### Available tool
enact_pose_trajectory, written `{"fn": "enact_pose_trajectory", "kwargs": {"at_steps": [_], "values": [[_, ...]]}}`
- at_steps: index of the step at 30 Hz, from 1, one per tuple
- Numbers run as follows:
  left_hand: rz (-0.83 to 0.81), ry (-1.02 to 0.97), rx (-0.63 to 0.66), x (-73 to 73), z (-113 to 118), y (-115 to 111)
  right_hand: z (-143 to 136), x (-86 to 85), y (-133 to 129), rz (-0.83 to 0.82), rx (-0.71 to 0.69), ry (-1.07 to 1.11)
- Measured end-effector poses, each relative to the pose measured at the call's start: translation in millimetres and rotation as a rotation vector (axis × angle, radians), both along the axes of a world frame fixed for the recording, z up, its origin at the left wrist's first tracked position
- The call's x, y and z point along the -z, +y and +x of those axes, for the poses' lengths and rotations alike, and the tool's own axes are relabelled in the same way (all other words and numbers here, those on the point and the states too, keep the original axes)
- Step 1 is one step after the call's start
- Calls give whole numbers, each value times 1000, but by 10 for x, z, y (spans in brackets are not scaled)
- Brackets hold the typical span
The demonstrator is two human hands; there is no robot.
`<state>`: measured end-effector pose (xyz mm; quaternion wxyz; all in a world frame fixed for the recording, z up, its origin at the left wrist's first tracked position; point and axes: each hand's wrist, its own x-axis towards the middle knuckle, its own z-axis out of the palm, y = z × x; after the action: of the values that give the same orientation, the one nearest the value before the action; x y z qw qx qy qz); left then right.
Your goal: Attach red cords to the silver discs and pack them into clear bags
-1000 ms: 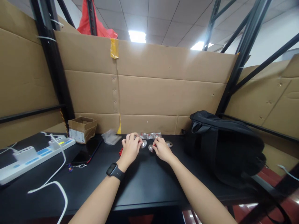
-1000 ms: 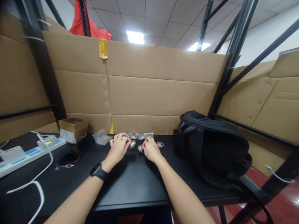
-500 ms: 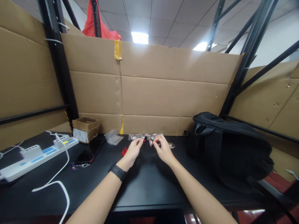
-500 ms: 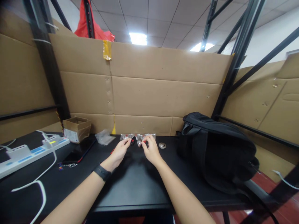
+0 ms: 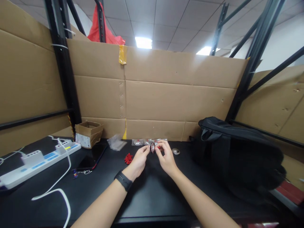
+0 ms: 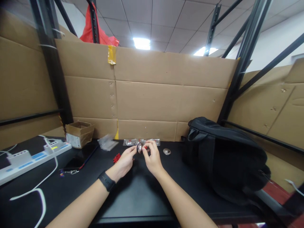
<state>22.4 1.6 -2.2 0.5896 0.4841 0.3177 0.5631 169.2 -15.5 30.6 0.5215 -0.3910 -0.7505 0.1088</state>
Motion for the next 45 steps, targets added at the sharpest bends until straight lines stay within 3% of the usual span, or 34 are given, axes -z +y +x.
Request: {"fn": "enact_pose_trajectory", "kwargs": {"at_steps": [6,17,24,30,36,41,45], "values": [[-88,-25,42,17,4,3,-7,25,0,25,29,21],[-61,-72,75,60,75,-20,-8,84,16,11,32,14],[5,-62,18,98,70,44,-5,130,50,-259,-187,254],[172,48,-63,158,51,114,46,119,83,-417,-274,287],[291,325,-133,130,-17,145,87,78,68,-503,-311,311],[579,937,-324,31,-324,172,151,66,106,-481,-263,252],[278,1331,-538,148,-841,418,217,43,146,-458,-177,227]]}}
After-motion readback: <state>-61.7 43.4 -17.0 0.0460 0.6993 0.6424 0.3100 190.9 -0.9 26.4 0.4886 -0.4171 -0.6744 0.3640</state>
